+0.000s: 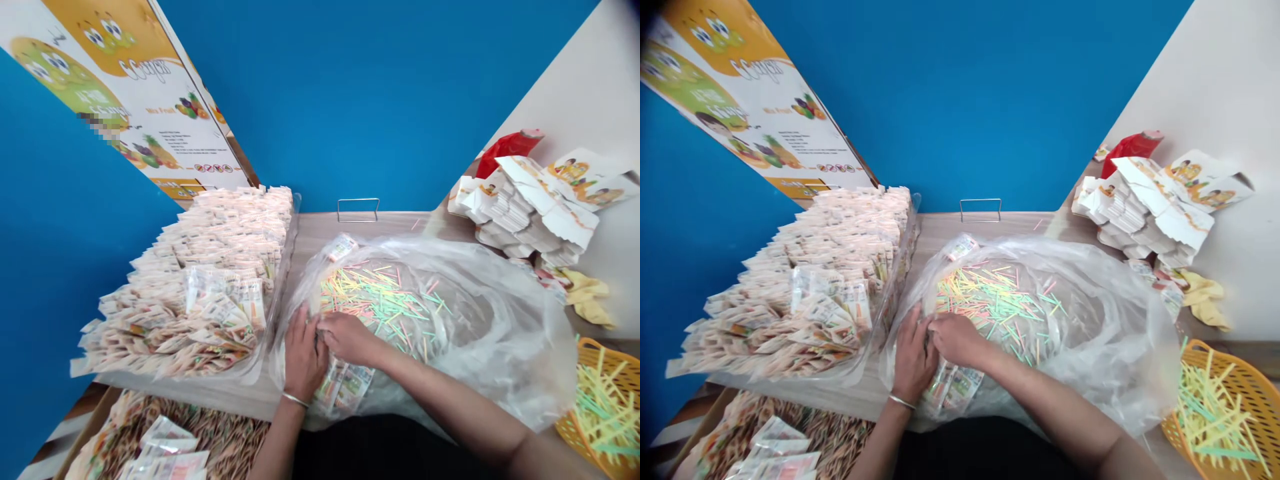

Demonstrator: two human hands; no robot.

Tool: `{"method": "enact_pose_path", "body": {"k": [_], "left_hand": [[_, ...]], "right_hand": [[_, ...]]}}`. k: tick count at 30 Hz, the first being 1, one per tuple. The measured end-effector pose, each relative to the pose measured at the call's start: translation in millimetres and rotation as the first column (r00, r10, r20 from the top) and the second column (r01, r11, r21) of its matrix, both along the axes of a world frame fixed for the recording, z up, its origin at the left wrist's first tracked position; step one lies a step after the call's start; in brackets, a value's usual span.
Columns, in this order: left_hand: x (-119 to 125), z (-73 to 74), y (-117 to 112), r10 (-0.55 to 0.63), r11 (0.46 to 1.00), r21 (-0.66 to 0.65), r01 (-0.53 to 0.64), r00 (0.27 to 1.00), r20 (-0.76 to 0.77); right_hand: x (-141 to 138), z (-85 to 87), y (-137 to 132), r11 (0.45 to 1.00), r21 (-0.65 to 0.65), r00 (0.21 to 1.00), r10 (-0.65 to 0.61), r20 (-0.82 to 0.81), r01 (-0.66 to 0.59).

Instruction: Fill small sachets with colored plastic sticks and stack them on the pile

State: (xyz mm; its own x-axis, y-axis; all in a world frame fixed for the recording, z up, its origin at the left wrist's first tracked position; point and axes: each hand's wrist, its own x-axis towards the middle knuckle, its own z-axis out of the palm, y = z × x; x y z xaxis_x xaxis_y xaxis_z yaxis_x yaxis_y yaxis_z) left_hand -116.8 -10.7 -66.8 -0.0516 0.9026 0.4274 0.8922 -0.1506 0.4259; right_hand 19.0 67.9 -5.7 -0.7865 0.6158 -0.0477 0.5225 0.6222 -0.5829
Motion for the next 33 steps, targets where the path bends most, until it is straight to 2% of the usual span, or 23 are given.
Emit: {"method": "enact_pose_path", "body": {"k": [2, 5, 6, 10, 12, 14, 18, 23, 26, 30, 33], "left_hand": [[1.2, -1.8, 1.3, 0.079, 0.997, -0.003, -0.079, 0.996, 0.031], [2.6, -4.5, 1.8, 0.179, 0.984, -0.004, -0.179, 0.978, 0.111], [2.3, -5.4, 1.3, 0.197, 0.98, 0.002, -0.199, 0.971, 0.136], [-3.9, -7.7, -3.4, 0.167, 0.98, 0.077, -0.184, 0.967, 0.194], [-7.7, -7.4, -5.4, 0.136, 0.982, 0.099, -0.159, 0.968, 0.211], [-9.8, -6.7, -5.7, 0.138, 0.982, 0.096, -0.163, 0.965, 0.224], [-8.4, -6.0, -2.3, 0.173, 0.976, 0.087, -0.198, 0.957, 0.234], [-4.9, -5.8, 3.0, 0.134, 0.988, 0.049, -0.144, 0.976, 0.17], [-4.8, -5.5, 9.9, 0.093, 0.996, -0.004, -0.093, 0.991, 0.093], [-4.5, -7.5, 25.2, 0.041, 0.999, -0.026, -0.04, 0.998, 0.054], [-2.4, -7.1, 34.6, 0.028, 1.0, -0.005, -0.028, 0.998, 0.048]], "right_hand": [[6.6, 4.5, 14.5, 1.0, 0.004, 0.999, 0.015, 0.04, -0.015], [5.0, 3.7, 44.3, 0.981, 0.178, 0.992, -0.098, 0.086, 0.081], [-0.2, 1.2, 52.8, 0.971, 0.226, 0.992, -0.096, 0.085, 0.075], [-28.5, -15.3, 68.4, 0.961, 0.262, 0.995, 0.074, 0.06, -0.087], [-31.6, -23.4, 66.8, 0.958, 0.269, 0.995, 0.083, 0.054, -0.095], [-19.9, -29.6, 63.1, 0.957, 0.283, 0.997, 0.059, 0.051, -0.071], [31.8, -38.6, 56.5, 0.944, 0.327, 0.999, 0.04, 0.034, -0.049], [79.9, -43.4, 55.6, 0.953, 0.302, 0.999, -0.032, 0.015, 0.026], [95.9, -37.9, 57.3, 0.967, 0.233, 0.994, -0.098, -0.041, 0.105], [115.9, -20.9, 52.3, 0.915, 0.252, 0.948, -0.289, -0.136, 0.316], [117.9, -4.7, 43.4, 0.9, 0.284, 0.942, -0.333, -0.044, 0.331]]}}
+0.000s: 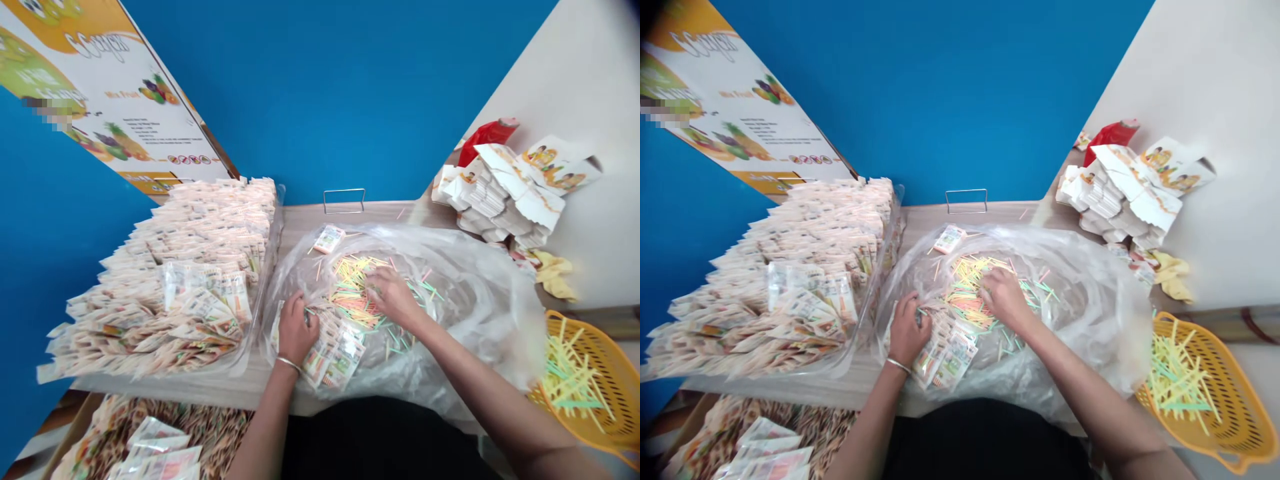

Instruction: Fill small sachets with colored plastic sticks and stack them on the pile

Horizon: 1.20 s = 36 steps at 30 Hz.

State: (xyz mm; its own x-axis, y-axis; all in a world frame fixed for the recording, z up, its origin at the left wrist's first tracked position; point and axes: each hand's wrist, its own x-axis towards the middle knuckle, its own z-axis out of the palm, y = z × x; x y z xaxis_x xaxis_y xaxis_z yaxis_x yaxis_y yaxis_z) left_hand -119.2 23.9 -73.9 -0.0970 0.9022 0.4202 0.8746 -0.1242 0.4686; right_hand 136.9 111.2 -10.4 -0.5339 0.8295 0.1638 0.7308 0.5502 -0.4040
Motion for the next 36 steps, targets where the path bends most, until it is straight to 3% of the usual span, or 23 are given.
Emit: {"method": "enact_pose_path", "body": {"k": [5, 9, 12, 17, 20, 23, 26, 28, 31, 33, 36], "left_hand": [[3.6, 11.5, -6.5, 0.001, 0.998, 0.063, 0.003, 0.999, -0.052], [5.1, 16.5, -26.3, -0.001, 0.997, 0.083, 0.004, 0.999, -0.038], [7.7, 13.1, -38.9, -0.016, 0.993, 0.119, 0.017, 1.0, -0.008], [16.5, 16.8, -46.6, -0.013, 0.981, 0.191, 0.007, 0.999, 0.031], [28.2, 31.6, -41.6, -0.049, 0.974, 0.227, 0.021, 0.992, 0.118], [47.2, 49.2, -28.0, -0.11, 0.979, 0.197, 0.05, 0.945, 0.309], [71.5, 63.2, -7.3, -0.123, 0.992, 0.054, 0.114, 0.772, 0.624], [88.4, 69.6, 8.0, -0.069, 0.983, -0.04, 0.18, 0.564, 0.823], [110.6, 75.1, 28.4, 0.002, 0.961, -0.071, 0.266, 0.25, 0.968], [120.1, 76.7, 38.7, 0.04, 0.947, -0.085, 0.31, 0.149, 0.988], [123.0, 78.4, 49.3, 0.087, 0.935, -0.114, 0.335, 0.095, 0.992]], "right_hand": [[-34.8, 14.2, -8.8, 0.999, -0.041, 0.962, 0.041, 0.268, -0.031], [-70.9, 0.6, -7.9, 1.0, 0.012, 0.92, 0.007, 0.393, -0.012], [-83.5, -15.6, -6.8, 0.997, 0.072, 0.918, -0.047, 0.394, 0.019], [-64.5, -27.9, -2.8, 0.998, -0.028, 0.967, -0.044, 0.251, 0.052], [-44.0, -22.9, 0.3, 0.988, -0.109, 0.994, -0.1, 0.053, 0.105], [-29.3, -10.5, 0.0, 0.964, -0.197, 0.949, -0.222, -0.223, 0.179], [-22.0, 3.2, -5.7, 0.934, -0.34, 0.825, -0.276, -0.494, 0.109], [-19.9, 9.1, -11.9, 0.921, -0.39, 0.757, -0.273, -0.594, 0.026], [-18.8, 10.4, -21.1, 0.93, -0.363, 0.753, -0.198, -0.628, -0.058], [-17.7, 7.0, -25.3, 0.934, -0.346, 0.774, -0.153, -0.615, -0.091], [-13.2, -0.1, -27.9, 0.914, -0.393, 0.797, -0.165, -0.582, -0.098]]}}
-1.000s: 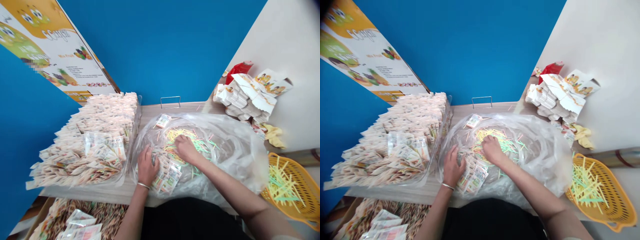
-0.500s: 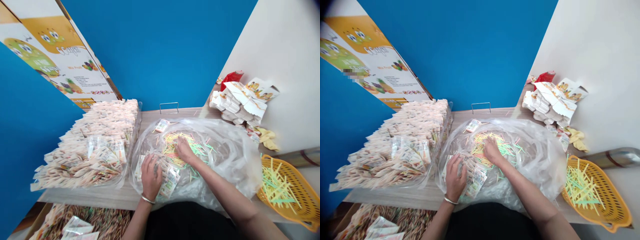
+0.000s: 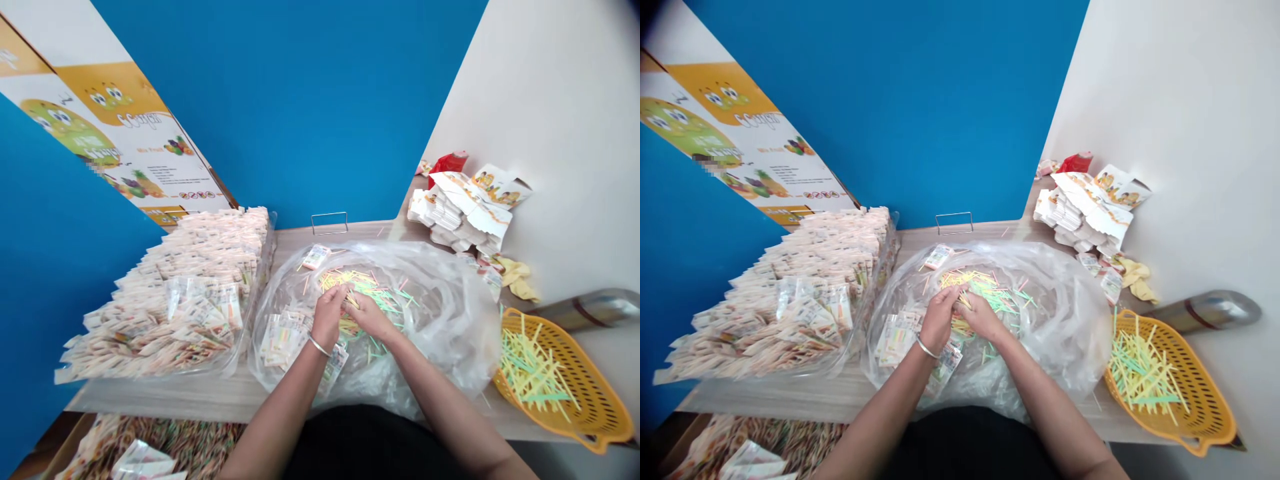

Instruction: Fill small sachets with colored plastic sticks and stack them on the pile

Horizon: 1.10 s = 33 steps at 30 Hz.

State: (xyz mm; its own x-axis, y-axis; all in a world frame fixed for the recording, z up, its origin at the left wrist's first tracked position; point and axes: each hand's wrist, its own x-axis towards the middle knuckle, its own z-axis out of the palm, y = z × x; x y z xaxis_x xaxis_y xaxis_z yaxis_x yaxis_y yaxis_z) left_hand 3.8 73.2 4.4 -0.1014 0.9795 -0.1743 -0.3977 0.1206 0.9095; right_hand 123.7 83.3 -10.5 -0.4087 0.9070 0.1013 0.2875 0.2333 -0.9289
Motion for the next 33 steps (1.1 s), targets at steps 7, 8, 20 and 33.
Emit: {"method": "enact_pose_path", "body": {"k": [7, 8, 20, 33], "left_hand": [[-6.4, 7.5, -0.9, 0.195, 0.975, -0.15, -0.164, 0.955, 0.225], [-1.7, 8.6, -5.7, 0.187, 0.972, -0.192, -0.138, 0.946, 0.264], [37.8, 19.9, -33.0, 0.019, 0.983, -0.163, 0.088, 0.828, 0.561], [17.6, -4.0, -46.0, 0.081, 0.959, -0.282, -0.014, 0.971, 0.225]], "right_hand": [[4.1, 3.4, -8.0, 0.962, -0.16, 0.943, -0.252, -0.217, 0.22], [1.7, 6.5, -9.8, 0.945, -0.169, 0.915, -0.317, -0.251, 0.281], [0.5, 1.6, -14.0, 0.866, 0.235, 0.896, -0.442, -0.05, 0.441], [7.5, 9.1, -15.2, 0.915, -0.176, 0.861, -0.402, -0.313, 0.363]]}}
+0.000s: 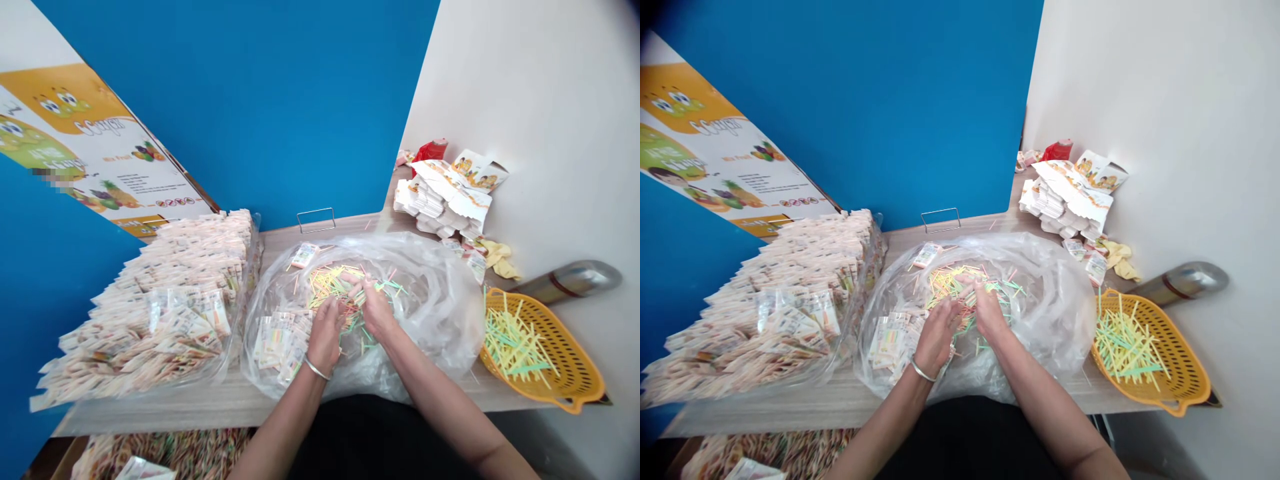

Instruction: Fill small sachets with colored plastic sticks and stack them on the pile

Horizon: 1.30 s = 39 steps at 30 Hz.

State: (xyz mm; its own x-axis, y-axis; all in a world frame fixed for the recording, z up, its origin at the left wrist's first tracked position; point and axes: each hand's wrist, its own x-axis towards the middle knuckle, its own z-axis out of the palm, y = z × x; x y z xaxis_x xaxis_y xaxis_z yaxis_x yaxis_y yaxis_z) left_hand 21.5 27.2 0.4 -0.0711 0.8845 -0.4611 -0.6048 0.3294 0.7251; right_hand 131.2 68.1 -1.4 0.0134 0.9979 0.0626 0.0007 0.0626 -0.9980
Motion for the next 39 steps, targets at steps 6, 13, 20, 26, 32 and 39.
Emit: {"method": "enact_pose_path", "body": {"k": [6, 13, 20, 26, 32, 39], "left_hand": [[2.3, 27.4, 2.6, -0.141, 0.987, 0.126, 0.1, 0.914, 0.38], [8.9, 31.9, -3.4, -0.171, 0.974, 0.191, 0.12, 0.945, 0.278], [-57.4, -3.8, -40.0, 0.011, 0.913, 0.185, 0.362, 0.435, -0.901], [-93.5, -36.9, -84.5, 0.094, 0.907, 0.015, 0.422, -0.168, -0.981], [-88.4, -62.0, -87.8, 0.24, 0.897, 0.205, 0.392, -0.043, -0.97], [-99.9, -77.1, -80.6, 0.351, 0.876, 0.33, 0.352, 0.003, -0.936]], "right_hand": [[-4.4, 4.1, -7.2, 0.976, 0.198, 0.968, 0.034, 0.247, -0.085], [-3.8, 0.0, -12.1, 0.951, 0.275, 0.905, 0.014, 0.425, -0.144], [8.7, 1.6, -21.9, 0.974, 0.156, 0.966, 0.127, 0.226, -0.164], [9.2, -19.0, -41.2, 1.0, 0.014, 0.961, -0.027, 0.276, 0.024], [-3.1, -39.6, -65.5, 0.979, -0.13, 0.848, 0.199, 0.492, -0.154], [-32.8, -43.6, -71.2, 0.963, -0.204, 0.429, 0.262, 0.865, -0.176]]}}
